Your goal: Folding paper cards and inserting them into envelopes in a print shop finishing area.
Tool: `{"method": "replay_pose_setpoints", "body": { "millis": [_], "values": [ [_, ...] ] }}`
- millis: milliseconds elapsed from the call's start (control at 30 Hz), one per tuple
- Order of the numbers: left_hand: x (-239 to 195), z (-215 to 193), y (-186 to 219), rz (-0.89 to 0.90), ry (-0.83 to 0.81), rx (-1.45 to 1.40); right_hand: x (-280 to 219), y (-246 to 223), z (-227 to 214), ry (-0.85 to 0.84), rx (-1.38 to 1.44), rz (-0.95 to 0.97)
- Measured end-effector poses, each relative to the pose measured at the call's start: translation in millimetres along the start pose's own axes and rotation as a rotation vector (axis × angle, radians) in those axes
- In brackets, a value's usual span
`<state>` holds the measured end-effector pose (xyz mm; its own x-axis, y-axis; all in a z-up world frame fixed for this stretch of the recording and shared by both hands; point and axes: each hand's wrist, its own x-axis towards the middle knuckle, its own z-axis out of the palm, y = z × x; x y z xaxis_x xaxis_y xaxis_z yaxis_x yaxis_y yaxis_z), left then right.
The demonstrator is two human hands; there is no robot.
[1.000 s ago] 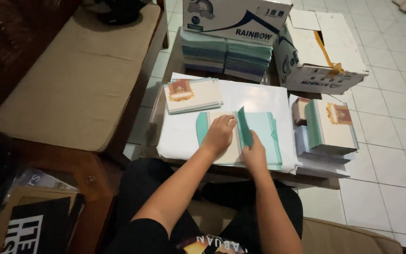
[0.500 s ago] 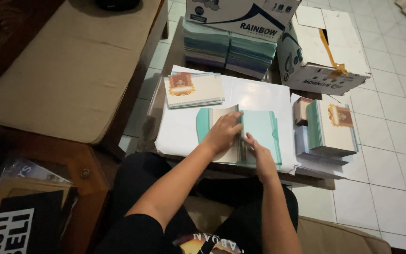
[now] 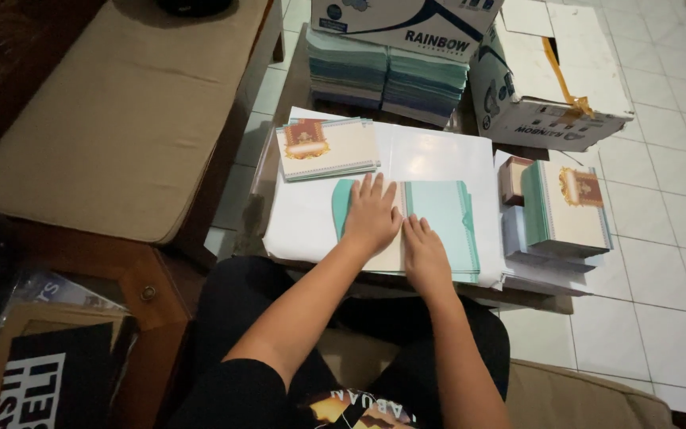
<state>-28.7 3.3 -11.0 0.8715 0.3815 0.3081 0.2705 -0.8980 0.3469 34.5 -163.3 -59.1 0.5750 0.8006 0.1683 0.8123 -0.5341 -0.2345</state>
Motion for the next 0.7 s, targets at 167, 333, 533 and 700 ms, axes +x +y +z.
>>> {"method": "replay_pose_setpoints", "body": {
  "millis": [167, 333, 533, 700],
  "values": [
    [0, -12, 6, -0.022, -0.076, 0.019, -34, -6, -24, -0.062, 0.001, -0.006],
    [1, -9, 7, -0.026, -0.128, 0.018, -18, -6, -29, -0.111, 0.003, 0.004],
    [1, 10, 0, 0.003, -0.05, 0.066, 62, 9, -10, -0.092, -0.065, -0.03],
    [4, 11, 1, -0.007, -0.075, 0.069, 71, 10, -7, -0.095, -0.088, -0.019]
  ]
}}
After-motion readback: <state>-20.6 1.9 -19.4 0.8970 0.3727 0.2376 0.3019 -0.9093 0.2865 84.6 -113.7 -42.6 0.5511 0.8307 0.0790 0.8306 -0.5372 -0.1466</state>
